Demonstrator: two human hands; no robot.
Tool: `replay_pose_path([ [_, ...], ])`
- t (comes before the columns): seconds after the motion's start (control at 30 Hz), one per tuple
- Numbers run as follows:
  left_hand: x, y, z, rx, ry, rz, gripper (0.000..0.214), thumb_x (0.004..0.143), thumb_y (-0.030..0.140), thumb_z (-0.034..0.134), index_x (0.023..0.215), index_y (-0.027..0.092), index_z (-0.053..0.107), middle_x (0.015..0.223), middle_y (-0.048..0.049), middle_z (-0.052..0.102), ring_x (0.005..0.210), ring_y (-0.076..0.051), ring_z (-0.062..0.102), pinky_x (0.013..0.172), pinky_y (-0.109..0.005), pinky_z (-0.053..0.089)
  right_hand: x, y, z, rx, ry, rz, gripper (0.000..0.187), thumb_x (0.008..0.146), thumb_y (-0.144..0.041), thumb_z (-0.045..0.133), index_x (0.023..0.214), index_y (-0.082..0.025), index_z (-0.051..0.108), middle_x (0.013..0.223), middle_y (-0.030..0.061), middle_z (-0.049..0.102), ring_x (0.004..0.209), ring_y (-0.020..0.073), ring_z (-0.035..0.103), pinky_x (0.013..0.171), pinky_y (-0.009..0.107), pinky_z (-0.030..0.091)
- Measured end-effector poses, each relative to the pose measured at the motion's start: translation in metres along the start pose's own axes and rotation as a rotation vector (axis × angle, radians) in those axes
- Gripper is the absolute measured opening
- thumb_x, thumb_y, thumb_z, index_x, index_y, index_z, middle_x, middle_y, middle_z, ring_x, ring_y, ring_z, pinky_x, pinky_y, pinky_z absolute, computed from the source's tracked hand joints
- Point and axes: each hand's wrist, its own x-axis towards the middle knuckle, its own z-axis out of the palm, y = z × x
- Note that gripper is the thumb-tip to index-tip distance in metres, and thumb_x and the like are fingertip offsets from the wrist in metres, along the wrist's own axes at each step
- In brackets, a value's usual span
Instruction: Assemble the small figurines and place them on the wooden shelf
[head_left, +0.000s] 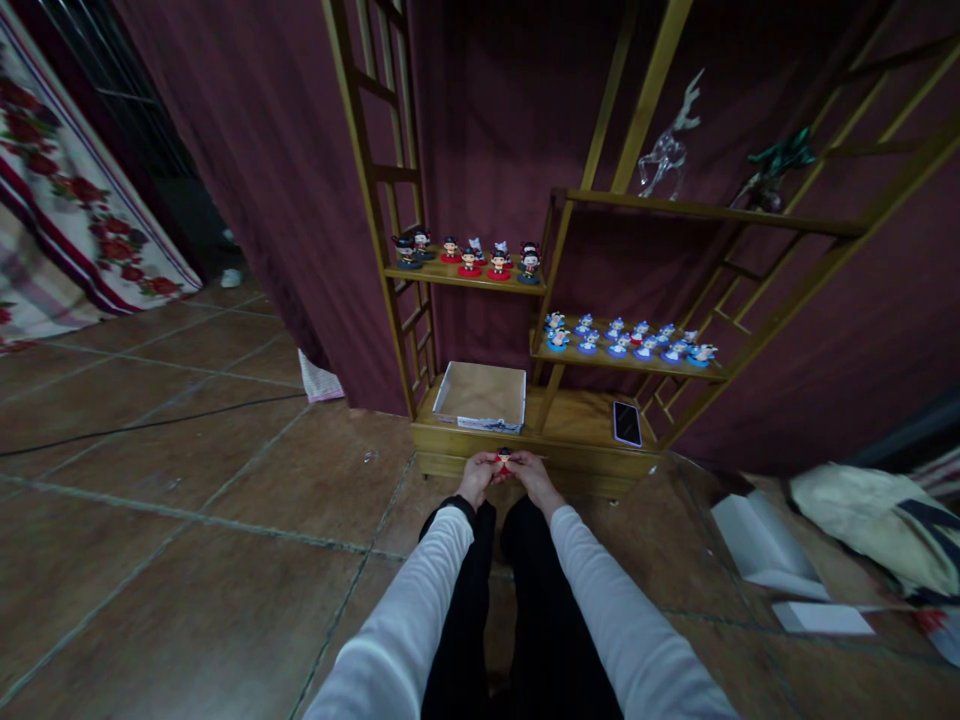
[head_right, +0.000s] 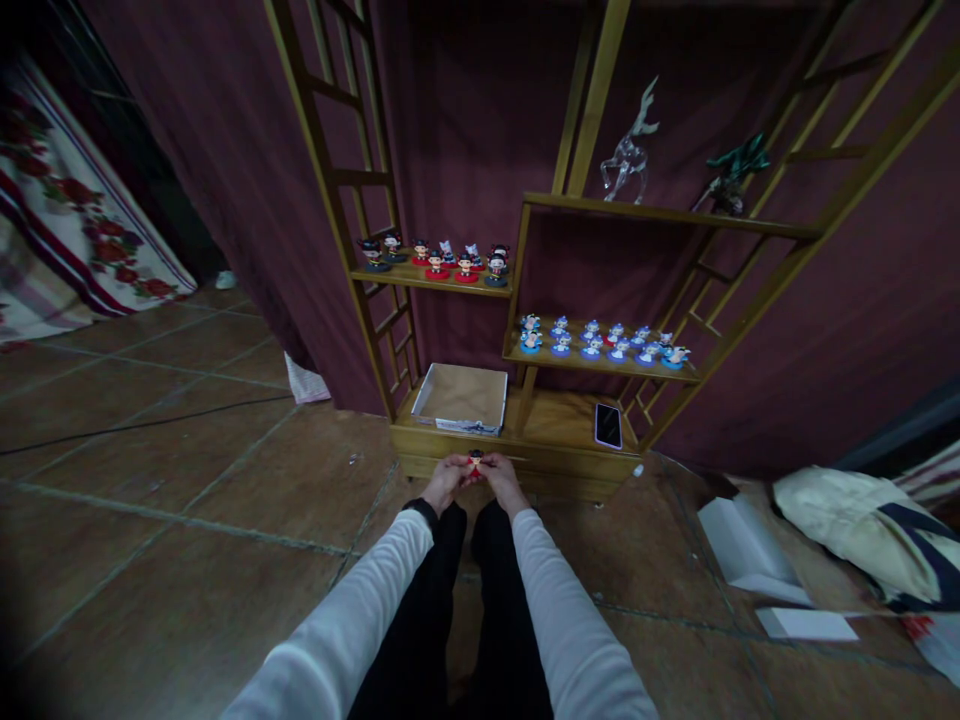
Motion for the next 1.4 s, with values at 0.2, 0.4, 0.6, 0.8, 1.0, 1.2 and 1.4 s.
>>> replay_pose_path([
  [0.2, -0.003, 0.002, -0.002, -0.071, -0.084, -0.018, 0.015, 0.063, 0.015, 0.072, 0.075, 0.010, 0.064, 0.061, -0.0055, 0.064, 0.053, -0.010, 0.061, 0.052, -0.019, 0.048, 0.002, 0.001, -0.002, 0.016, 0.008, -0.009, 0.028, 0.046, -0.033, 0.075, 0.063, -0.018, 0.059, 0.061, -0.0027, 0.062, 0.056, 0.0124, 0.056, 0.062, 0.028, 0.045],
  [0.4, -0.003, 0.003, -0.001, -0.073, -0.080, -0.020, 0.016, 0.062, 0.015, 0.073, 0.074, 0.010, 0.063, 0.060, -0.0050, 0.064, 0.052, -0.011, 0.061, 0.053, -0.019, 0.048, 0.001, 0.001, -0.003, 0.035, -0.031, -0.003, 0.022, 0.049, -0.026, 0.072, 0.066, -0.018, 0.059, 0.061, -0.0029, 0.062, 0.056, 0.0121, 0.055, 0.061, 0.027, 0.044],
  [0.6, 0.001, -0.003, 0.001, -0.045, -0.016, 0.028, 0.017, 0.061, 0.010, 0.071, 0.071, 0.012, 0.058, 0.055, -0.0006, 0.061, 0.047, -0.010, 0.059, 0.050, -0.020, 0.047, 0.004, 0.006, -0.002, 0.075, 0.015, -0.016, 0.031, 0.045, -0.019, 0.071, 0.073, -0.020, 0.059, 0.068, -0.0030, 0.063, 0.064, 0.0142, 0.057, 0.062, 0.028, 0.044],
  [0.8, 0.001, -0.005, 0.002, -0.090, -0.009, 0.072, 0.026, 0.059, 0.010, 0.072, 0.079, 0.015, 0.056, 0.055, 0.0029, 0.060, 0.047, -0.009, 0.059, 0.052, -0.021, 0.048, 0.006, 0.008, -0.008, 0.126, 0.004, -0.008, 0.036, 0.046, -0.017, 0.071, 0.081, -0.020, 0.061, 0.077, -0.0007, 0.066, 0.071, 0.0154, 0.059, 0.066, 0.030, 0.045],
  [1.0, -0.007, 0.001, -0.002, -0.152, -0.125, 0.066, 0.031, 0.058, 0.017, 0.076, 0.085, 0.014, 0.060, 0.069, -0.0026, 0.065, 0.062, -0.011, 0.062, 0.067, -0.025, 0.050, 0.002, -0.003, -0.012, 0.181, -0.102, -0.030, 0.040, 0.049, -0.016, 0.072, 0.088, -0.022, 0.064, 0.087, 0.0010, 0.068, 0.081, 0.0170, 0.060, 0.079, 0.033, 0.044],
  [1.2, -0.017, 0.009, -0.006, -0.223, -0.216, 0.065, 0.036, 0.058, 0.021, 0.076, 0.090, 0.014, 0.062, 0.082, -0.0064, 0.068, 0.074, -0.013, 0.063, 0.073, -0.026, 0.048, -0.012, -0.015, -0.010, 0.138, -0.109, -0.115, 0.043, 0.052, -0.016, 0.071, 0.095, -0.023, 0.064, 0.097, 0.0031, 0.068, 0.091, 0.0191, 0.060, 0.087, 0.035, 0.043],
  [1.4, -0.020, 0.011, -0.005, -0.259, -0.236, 0.067, 0.035, 0.054, 0.017, 0.078, 0.085, 0.014, 0.063, 0.081, -0.0047, 0.068, 0.073, -0.012, 0.062, 0.074, -0.025, 0.046, -0.018, -0.018, -0.009, -0.032, -0.070, -0.198, 0.034, 0.059, -0.021, 0.066, 0.092, -0.022, 0.064, 0.095, 0.0042, 0.068, 0.091, 0.0198, 0.061, 0.087, 0.036, 0.045],
])
